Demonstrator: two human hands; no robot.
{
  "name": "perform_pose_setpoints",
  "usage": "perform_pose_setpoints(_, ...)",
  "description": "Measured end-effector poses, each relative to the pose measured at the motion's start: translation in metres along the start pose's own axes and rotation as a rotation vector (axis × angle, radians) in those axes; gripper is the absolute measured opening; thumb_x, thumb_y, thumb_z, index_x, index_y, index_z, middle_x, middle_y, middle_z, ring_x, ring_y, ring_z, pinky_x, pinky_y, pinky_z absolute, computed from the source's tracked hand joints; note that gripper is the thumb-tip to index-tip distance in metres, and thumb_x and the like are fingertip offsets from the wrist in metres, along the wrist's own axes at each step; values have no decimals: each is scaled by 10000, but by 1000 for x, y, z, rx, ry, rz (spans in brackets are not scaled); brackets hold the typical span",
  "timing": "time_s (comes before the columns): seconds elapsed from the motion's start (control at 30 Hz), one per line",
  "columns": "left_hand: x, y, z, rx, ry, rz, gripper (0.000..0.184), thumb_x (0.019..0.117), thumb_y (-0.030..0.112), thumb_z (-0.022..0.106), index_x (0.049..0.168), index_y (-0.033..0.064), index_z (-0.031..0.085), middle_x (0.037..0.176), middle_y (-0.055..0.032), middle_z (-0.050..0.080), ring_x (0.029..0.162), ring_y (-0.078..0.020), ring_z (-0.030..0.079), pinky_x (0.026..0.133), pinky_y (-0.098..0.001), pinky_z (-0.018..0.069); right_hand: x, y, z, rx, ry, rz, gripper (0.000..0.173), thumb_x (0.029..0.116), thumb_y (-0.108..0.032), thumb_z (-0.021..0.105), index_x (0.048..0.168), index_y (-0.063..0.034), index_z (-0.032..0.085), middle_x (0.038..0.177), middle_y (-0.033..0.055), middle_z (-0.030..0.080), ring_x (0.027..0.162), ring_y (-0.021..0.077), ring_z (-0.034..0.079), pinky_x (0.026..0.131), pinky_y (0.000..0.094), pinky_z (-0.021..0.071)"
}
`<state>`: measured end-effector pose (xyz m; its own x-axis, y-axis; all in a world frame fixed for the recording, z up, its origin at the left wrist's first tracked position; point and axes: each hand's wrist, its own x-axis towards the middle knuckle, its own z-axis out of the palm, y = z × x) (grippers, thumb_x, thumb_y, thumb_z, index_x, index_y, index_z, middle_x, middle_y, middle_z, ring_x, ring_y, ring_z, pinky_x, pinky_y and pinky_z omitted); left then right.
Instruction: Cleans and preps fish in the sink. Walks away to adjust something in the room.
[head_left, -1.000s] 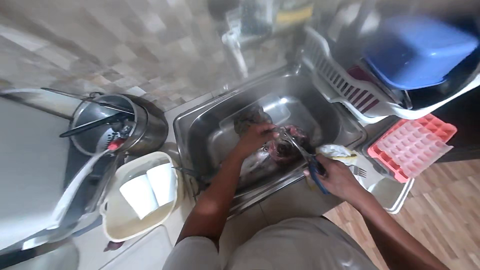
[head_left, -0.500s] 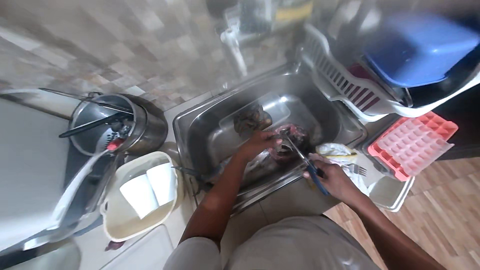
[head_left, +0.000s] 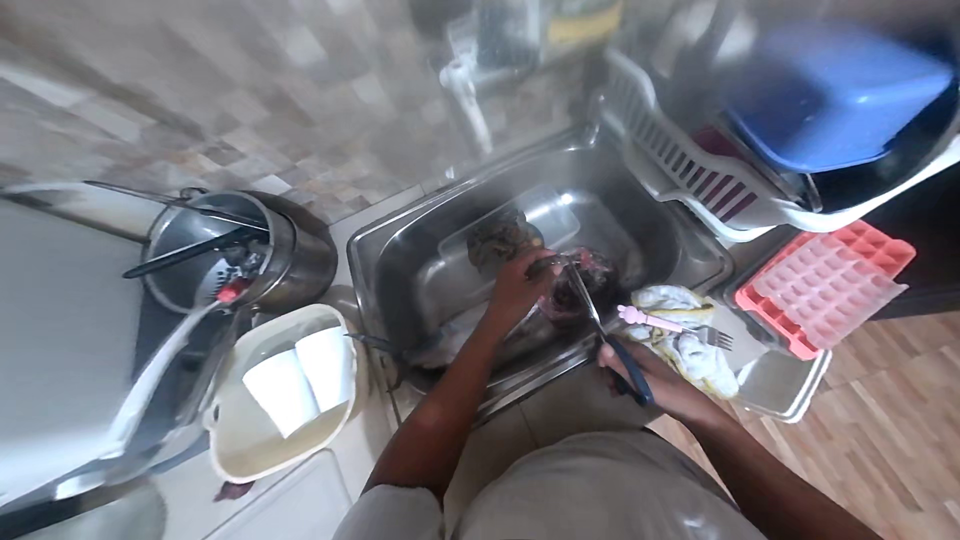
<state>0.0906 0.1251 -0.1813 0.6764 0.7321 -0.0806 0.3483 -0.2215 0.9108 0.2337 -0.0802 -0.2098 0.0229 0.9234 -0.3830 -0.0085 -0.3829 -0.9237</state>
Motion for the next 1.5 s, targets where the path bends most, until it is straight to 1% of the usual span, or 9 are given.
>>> perform_pose_setpoints(0.17,-3,3,4,137,-66,69,288,994,141,675,1256,23,690,1197,-147,694,1067,-216,670,966,-418,531,5,-3,2,48,48,-3,449,1027,-516,432,1050,-92,578,733,-67,572,620,44,590,601,223,534)
perform_pose_setpoints(0.47,1,-4,4,247,-141,122,272,994,130,670,1248,43,713,1137,-161,684,1003,-237,673,912,-406,552,4,7,-1,44,97,11,384,1022,-468,480,956,-109,599,654,-81,548,546,34,563,549,213,518)
perform_pose_setpoints(0.8,9,-16,8,324,-237,66,269,1007,123,645,1251,27,706,1210,-190,675,1118,-295,654,1005,-456,510,7,14,4,119,164,159,358,1071,-363,488,942,-54,616,634,-40,555,507,58,554,513,224,514)
perform_pose_setpoints(0.9,12,-20,8,338,-260,54,277,1007,122,645,1258,21,703,1206,-200,677,1122,-311,652,1013,-470,501,9,14,2,118,159,210,368,1075,-371,498,964,-42,620,639,-30,559,502,65,556,506,229,517)
perform_pose_setpoints(1.17,20,-28,6,368,-311,-25,308,1016,140,641,1302,31,681,1252,-187,666,1136,-300,649,1025,-464,496,16,15,3,153,205,283,378,1087,-349,504,924,-29,622,605,-24,541,468,65,530,475,230,498)
perform_pose_setpoints(1.3,37,-31,-16,384,-160,-79,307,1023,136,632,1283,-23,662,1189,-239,688,1103,-364,662,1008,-529,494,10,20,-2,258,178,158,386,1100,-348,396,934,-58,589,646,-31,570,526,75,570,531,245,532)
perform_pose_setpoints(1.37,57,-35,-34,383,-25,-144,337,1040,140,596,1317,-46,641,1223,-270,674,1168,-395,638,1062,-543,452,9,27,-10,335,145,75,416,1072,-436,349,946,-102,562,658,-48,562,541,77,568,541,245,534)
perform_pose_setpoints(1.47,84,-51,-53,392,224,-214,409,1053,207,584,1375,-45,584,1242,-277,661,1167,-406,635,1050,-555,461,8,34,-20,420,137,27,509,1007,-609,408,950,-122,545,647,-44,555,520,85,565,507,239,526)
perform_pose_setpoints(1.5,90,-54,-54,434,278,-235,464,1053,224,583,1426,-47,534,1296,-290,633,1224,-432,607,1080,-574,437,8,35,-21,447,137,25,551,979,-662,439,954,-121,538,645,-39,550,512,88,562,496,236,525)
